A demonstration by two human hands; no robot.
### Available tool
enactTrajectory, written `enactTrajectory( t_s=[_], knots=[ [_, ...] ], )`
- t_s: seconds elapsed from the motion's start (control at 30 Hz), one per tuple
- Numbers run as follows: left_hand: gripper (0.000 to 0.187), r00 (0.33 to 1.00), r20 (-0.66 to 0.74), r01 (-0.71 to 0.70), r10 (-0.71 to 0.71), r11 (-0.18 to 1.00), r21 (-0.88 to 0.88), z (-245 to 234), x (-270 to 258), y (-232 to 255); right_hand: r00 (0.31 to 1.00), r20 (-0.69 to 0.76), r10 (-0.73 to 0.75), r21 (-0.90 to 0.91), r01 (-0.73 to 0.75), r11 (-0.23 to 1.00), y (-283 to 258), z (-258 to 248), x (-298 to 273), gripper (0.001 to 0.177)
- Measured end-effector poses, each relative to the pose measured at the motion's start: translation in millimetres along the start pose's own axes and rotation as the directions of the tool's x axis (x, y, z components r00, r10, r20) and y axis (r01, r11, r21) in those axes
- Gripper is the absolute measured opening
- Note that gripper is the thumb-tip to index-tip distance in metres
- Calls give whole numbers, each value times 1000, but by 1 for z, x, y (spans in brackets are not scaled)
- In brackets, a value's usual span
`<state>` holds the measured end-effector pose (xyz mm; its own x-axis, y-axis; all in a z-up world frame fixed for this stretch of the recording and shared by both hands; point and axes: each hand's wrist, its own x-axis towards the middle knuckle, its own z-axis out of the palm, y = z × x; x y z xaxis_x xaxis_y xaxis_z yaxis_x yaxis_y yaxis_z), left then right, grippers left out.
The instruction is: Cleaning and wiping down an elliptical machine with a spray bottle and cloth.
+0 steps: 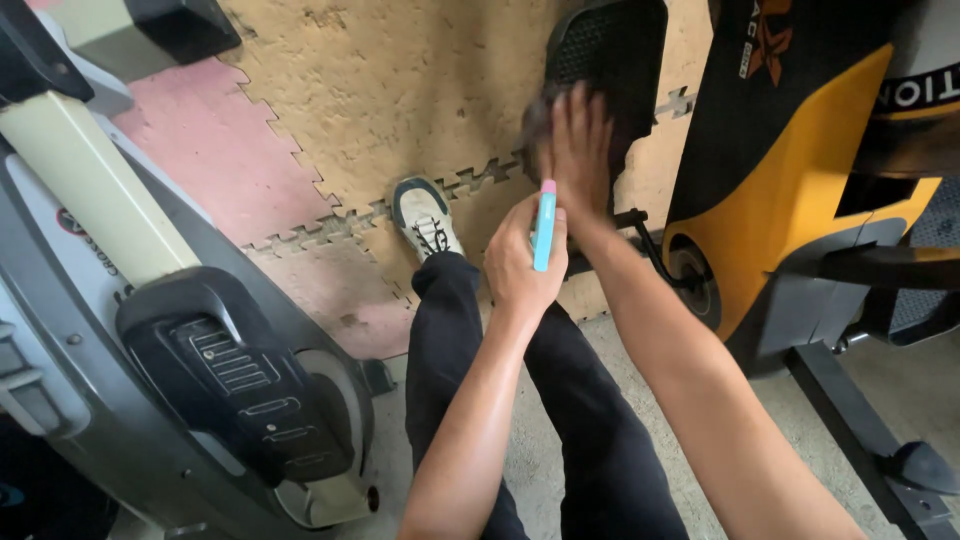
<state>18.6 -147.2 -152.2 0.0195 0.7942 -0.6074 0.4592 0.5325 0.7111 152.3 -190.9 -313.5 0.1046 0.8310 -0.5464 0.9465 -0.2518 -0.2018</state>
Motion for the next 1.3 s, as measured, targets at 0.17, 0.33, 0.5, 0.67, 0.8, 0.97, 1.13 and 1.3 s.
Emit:
enactTrajectory(
  t_s=[0.17,0.33,0.5,0.67,0.8,0.97,1.13,1.3],
  knots=[
    [29,999,38,34,-36,998,52,0,4,4,944,-331,-1,-51,-17,999,15,-11,59,63],
    [29,1000,9,27,-27,999,19,0,8,4,994,-65,-89,5,90,996,9,0,1,65],
    [27,1000,1,12,-12,1000,0,-2,10,10,993,-52,-110,-49,108,993,22,7,-6,65],
    [27,1000,5,-14,14,1000,25,-5,12,8,931,-364,13,-51,-34,998,34,-21,91,57],
    [26,1000,-6,23,-23,1000,10,-10,17,10,913,-408,-4,-41,-14,999,35,-13,57,63],
    [26,999,26,24,-25,1000,11,-14,20,13,970,-200,138,145,-110,983,29,14,-17,66],
    [26,1000,24,11,-11,999,-34,-12,20,16,907,-404,121,23,-122,992,47,-7,48,59],
    [26,999,38,25,-24,999,-23,-17,20,14,929,-356,105,45,-95,994,50,-11,28,58]
  ],
)
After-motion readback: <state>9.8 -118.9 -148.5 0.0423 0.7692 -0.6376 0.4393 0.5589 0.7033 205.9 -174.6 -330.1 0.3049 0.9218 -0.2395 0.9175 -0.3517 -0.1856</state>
